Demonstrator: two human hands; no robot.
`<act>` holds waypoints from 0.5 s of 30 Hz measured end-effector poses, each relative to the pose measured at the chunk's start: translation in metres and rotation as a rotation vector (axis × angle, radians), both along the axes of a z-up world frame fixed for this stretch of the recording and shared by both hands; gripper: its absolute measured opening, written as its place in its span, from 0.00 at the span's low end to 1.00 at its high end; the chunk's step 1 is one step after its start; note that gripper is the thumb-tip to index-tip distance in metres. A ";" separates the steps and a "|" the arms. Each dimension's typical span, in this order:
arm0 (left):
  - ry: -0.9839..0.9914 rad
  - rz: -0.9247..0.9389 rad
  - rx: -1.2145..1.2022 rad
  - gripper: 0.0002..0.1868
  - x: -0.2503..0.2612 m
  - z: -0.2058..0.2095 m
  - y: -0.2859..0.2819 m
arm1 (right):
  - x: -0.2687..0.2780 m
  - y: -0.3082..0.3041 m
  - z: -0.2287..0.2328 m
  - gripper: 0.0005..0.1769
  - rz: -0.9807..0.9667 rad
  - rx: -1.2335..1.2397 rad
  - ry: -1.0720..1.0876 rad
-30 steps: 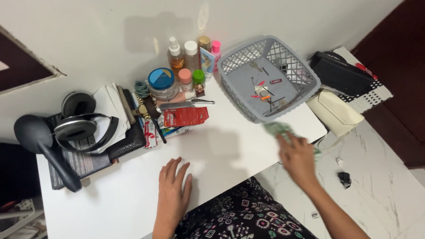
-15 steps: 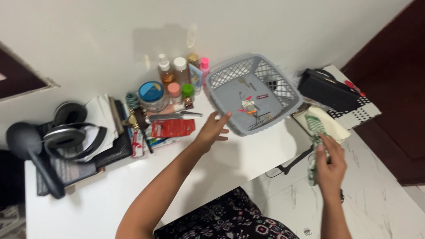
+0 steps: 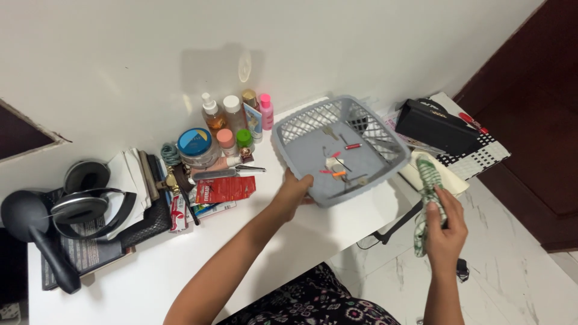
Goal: Cleaning small items and a table surface using a cloth
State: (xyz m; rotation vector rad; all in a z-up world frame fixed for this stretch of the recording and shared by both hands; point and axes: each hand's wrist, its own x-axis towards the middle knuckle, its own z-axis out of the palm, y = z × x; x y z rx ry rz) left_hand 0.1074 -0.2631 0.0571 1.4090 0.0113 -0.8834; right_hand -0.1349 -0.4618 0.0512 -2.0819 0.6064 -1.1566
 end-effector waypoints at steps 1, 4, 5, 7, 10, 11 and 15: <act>-0.002 0.000 0.001 0.45 -0.006 0.010 0.008 | -0.001 0.001 0.003 0.20 0.000 0.001 -0.002; 0.012 -0.071 0.059 0.42 -0.030 0.053 0.038 | -0.006 0.005 0.010 0.19 0.001 0.012 -0.036; 0.022 -0.068 0.092 0.40 -0.040 0.076 0.050 | -0.007 0.008 0.011 0.20 -0.020 0.062 -0.017; 0.036 -0.036 0.124 0.39 -0.055 0.100 0.074 | -0.006 0.016 0.014 0.21 -0.011 0.110 0.007; 0.134 0.098 0.055 0.48 -0.068 0.085 0.112 | 0.004 0.026 0.014 0.20 0.040 0.166 0.049; -0.003 0.094 -0.024 0.47 -0.072 0.065 0.127 | 0.010 0.025 0.011 0.19 0.098 0.140 0.038; -0.301 0.098 -0.203 0.43 -0.100 0.034 0.196 | 0.037 0.038 0.012 0.18 0.272 0.104 0.040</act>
